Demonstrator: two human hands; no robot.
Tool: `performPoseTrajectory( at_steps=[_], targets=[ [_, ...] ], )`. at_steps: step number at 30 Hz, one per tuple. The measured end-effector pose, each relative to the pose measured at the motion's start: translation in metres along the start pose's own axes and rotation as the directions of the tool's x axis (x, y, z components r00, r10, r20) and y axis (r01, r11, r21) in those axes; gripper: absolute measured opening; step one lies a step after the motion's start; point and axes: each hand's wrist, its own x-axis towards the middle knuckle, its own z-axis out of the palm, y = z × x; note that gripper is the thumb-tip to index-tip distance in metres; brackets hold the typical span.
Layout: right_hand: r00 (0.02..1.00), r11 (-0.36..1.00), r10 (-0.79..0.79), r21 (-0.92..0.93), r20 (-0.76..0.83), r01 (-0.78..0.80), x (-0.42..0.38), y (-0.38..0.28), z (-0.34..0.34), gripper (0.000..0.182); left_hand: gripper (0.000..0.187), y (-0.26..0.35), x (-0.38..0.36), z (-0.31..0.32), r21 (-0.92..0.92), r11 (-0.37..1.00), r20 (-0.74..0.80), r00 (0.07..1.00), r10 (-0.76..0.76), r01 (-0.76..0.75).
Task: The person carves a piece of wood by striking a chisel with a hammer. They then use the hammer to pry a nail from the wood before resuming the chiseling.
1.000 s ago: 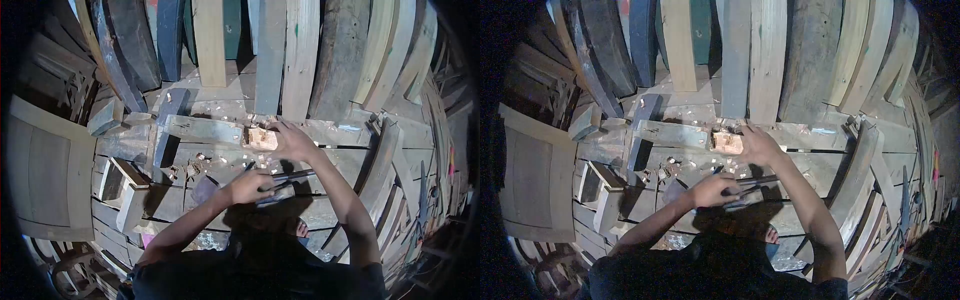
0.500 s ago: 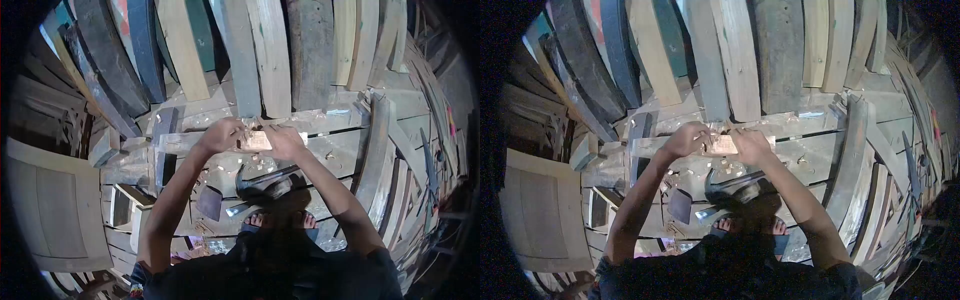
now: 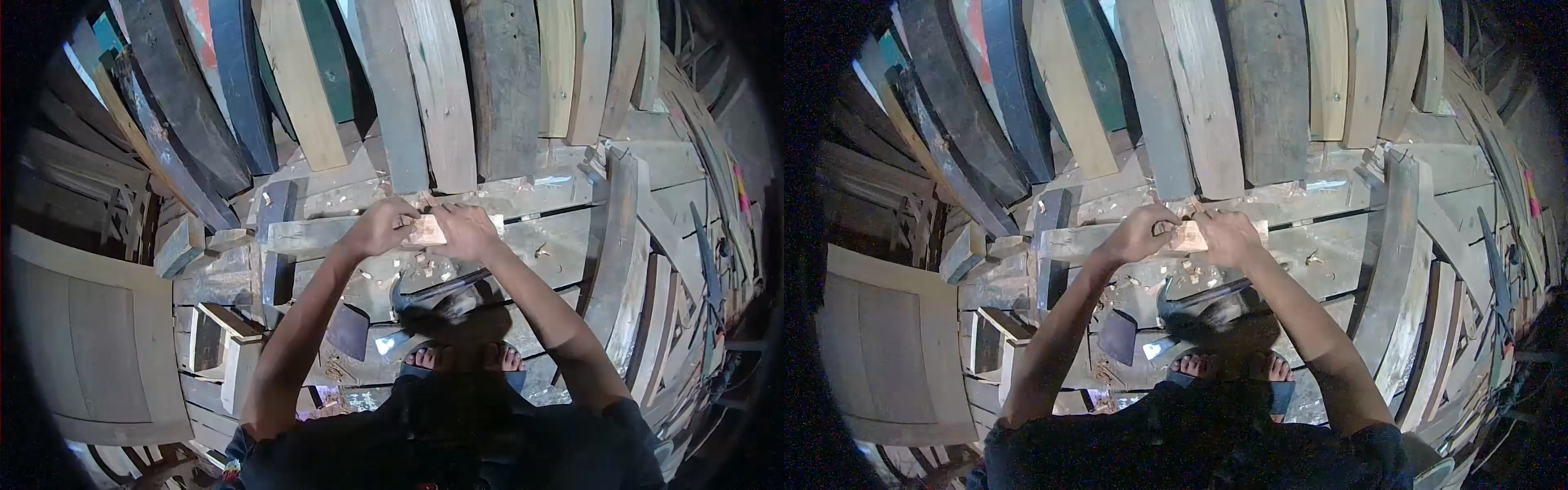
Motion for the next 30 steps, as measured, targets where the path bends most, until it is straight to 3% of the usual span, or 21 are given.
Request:
performPoseTrajectory(
  at_steps=[7, 14, 15, 16, 17, 19, 22, 26, 30],
  targets=[
    [0.995, 0.997, 0.066, -0.049, 0.074, -0.062, -0.002, -0.009, -0.006, 0.073, 0.018, 0.001, 0.002, -0.004, -0.011, 1.000, 0.020, 1.000, -0.010, 0.011],
    [0.999, 0.997, 0.038, -0.070, 0.019, -0.036, -0.010, -0.011, -0.004, 0.073, 0.029, -0.001, -0.008, -0.004, 0.073, 0.983, 0.070, 0.984, 0.163, -0.168],
    [0.998, 0.996, 0.049, -0.070, 0.042, -0.046, -0.010, -0.011, -0.003, 0.072, 0.028, 0.000, -0.009, -0.007, 0.015, 0.997, 0.107, 0.991, 0.077, -0.079],
    [0.996, 0.996, 0.059, -0.069, 0.064, -0.055, -0.008, -0.011, -0.002, 0.072, 0.027, -0.001, -0.010, -0.008, 0.026, 0.996, 0.100, 0.991, 0.085, -0.088],
    [1.000, 0.999, 0.009, -0.047, -0.022, -0.010, -0.011, -0.008, 0.002, 0.071, 0.026, -0.003, -0.010, -0.007, 0.037, 0.995, 0.091, 0.991, 0.094, -0.098],
    [1.000, 0.998, 0.025, -0.050, 0.010, -0.025, -0.009, -0.008, -0.001, 0.072, 0.020, 0.002, -0.008, -0.007, 0.055, 0.994, 0.050, 0.995, 0.092, -0.094],
    [0.999, 0.997, 0.040, -0.070, 0.014, -0.039, -0.009, -0.013, -0.003, 0.075, 0.019, -0.001, -0.001, -0.013, -0.061, 0.997, 0.118, 0.992, -0.045, 0.053],
    [0.999, 0.997, 0.045, -0.061, 0.021, -0.044, -0.010, -0.015, -0.009, 0.077, 0.018, -0.003, 0.000, -0.014, 0.056, 0.998, 0.082, 0.997, 0.007, -0.012],
    [0.998, 0.996, 0.042, -0.084, 0.052, -0.037, -0.010, -0.011, -0.003, 0.078, 0.026, 0.003, -0.007, -0.013, 0.043, 0.999, 0.066, 0.997, -0.033, 0.030]
  ],
)
